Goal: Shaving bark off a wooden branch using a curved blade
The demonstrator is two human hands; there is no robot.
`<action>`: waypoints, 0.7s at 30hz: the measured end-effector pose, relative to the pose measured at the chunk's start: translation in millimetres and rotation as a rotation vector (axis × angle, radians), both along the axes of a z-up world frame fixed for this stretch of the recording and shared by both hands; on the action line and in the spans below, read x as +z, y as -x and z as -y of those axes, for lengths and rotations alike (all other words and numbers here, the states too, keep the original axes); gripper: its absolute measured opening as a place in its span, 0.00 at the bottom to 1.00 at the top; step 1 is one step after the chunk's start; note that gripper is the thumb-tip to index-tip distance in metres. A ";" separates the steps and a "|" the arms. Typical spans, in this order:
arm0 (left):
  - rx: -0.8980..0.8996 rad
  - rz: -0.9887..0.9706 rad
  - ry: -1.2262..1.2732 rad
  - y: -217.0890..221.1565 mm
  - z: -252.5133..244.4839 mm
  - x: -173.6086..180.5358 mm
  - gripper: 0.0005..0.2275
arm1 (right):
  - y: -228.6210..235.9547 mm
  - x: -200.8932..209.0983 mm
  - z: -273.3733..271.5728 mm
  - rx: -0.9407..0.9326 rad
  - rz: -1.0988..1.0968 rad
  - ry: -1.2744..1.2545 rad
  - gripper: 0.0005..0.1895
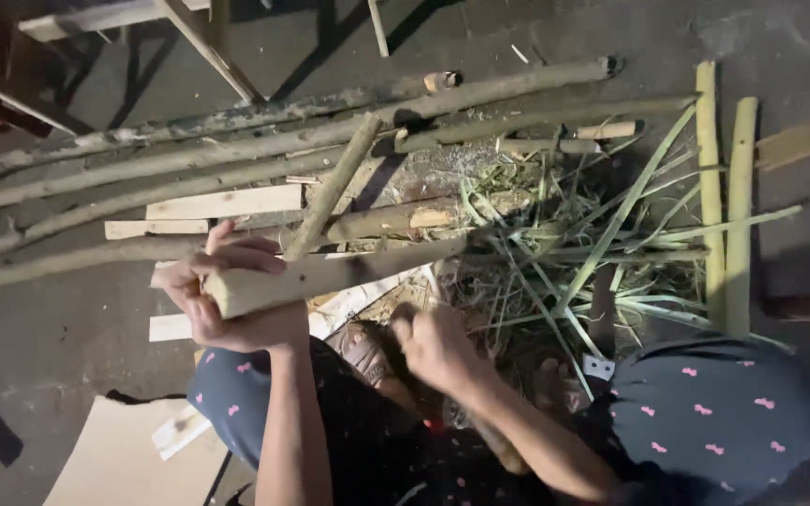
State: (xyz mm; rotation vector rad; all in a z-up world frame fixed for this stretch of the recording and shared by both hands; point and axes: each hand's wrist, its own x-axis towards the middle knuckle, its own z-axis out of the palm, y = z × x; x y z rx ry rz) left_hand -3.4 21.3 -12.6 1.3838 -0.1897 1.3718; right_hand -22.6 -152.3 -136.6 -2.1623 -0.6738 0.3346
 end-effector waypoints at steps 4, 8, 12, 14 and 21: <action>-0.003 -0.031 -0.044 -0.1 -0.4 -3.6 0.12 | -11.5 -20.4 7.1 -0.019 -0.119 -0.096 0.23; -0.029 -0.020 0.001 2.7 -9.2 -3.2 0.11 | -73.8 -117.1 -8.1 -0.442 -0.871 0.320 0.20; -0.064 -0.024 0.005 -5.6 -3.6 2.2 0.10 | -42.2 -7.6 11.8 -0.042 -0.309 0.147 0.14; -0.055 -0.012 0.000 -8.2 -7.5 -0.9 0.10 | -24.6 12.0 7.3 0.015 -0.211 0.031 0.13; -0.062 -0.100 -0.077 1.9 -13.2 -14.2 0.13 | -81.8 -211.3 32.9 -0.046 -0.640 0.306 0.17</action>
